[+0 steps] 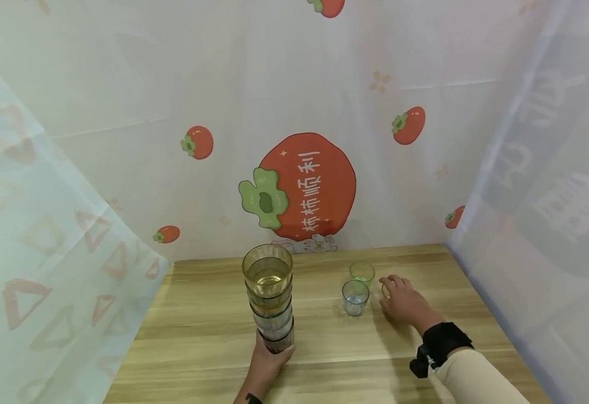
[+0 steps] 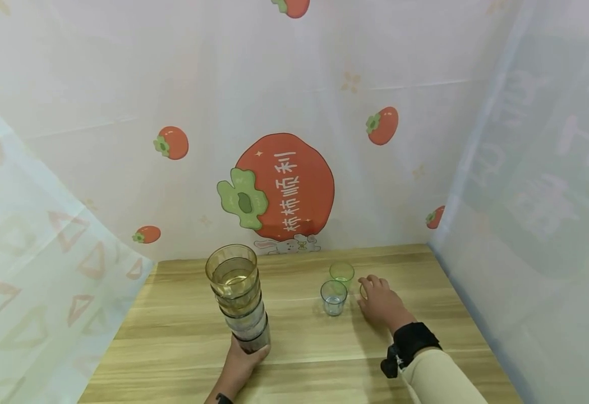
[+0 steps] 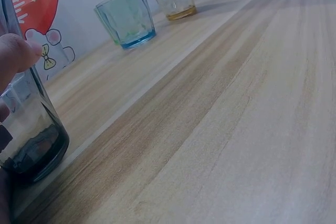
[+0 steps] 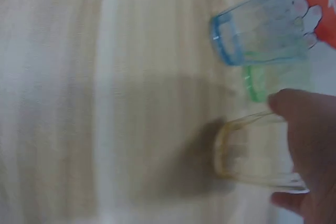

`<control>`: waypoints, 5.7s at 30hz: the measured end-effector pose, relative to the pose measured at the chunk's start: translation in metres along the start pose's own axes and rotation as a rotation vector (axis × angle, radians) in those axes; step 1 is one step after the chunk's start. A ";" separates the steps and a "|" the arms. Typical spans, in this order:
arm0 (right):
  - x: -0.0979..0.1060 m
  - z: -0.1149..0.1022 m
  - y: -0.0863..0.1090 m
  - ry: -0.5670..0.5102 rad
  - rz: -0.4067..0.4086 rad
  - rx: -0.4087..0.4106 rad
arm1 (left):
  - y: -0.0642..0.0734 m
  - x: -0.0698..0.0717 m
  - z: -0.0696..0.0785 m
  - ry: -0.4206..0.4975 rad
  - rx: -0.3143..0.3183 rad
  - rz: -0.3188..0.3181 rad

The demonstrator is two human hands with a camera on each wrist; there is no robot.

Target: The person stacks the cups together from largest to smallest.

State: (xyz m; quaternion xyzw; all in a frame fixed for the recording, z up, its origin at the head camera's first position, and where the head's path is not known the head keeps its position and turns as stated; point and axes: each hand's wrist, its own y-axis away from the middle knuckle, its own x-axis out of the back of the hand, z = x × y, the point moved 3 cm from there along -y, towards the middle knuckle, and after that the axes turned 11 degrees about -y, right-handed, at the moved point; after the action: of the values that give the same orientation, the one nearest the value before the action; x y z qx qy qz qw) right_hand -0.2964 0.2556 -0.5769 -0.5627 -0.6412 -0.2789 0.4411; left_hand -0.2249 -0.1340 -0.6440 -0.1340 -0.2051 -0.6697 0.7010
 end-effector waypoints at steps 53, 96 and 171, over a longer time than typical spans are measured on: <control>0.027 -0.109 0.036 0.001 -0.443 0.034 | 0.001 -0.001 0.000 -0.006 0.009 -0.005; 0.228 -0.295 -0.009 0.102 -0.405 0.396 | -0.003 -0.002 0.000 0.035 -0.007 -0.032; 0.163 -0.353 -0.023 0.070 -0.302 0.707 | -0.003 -0.006 0.002 0.071 -0.076 -0.051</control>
State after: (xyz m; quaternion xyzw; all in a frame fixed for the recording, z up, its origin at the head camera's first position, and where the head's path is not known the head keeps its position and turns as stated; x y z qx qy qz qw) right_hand -0.2265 0.0262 -0.2697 -0.2654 -0.7579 -0.1211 0.5835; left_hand -0.2286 -0.1280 -0.6458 -0.1315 -0.1579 -0.6990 0.6849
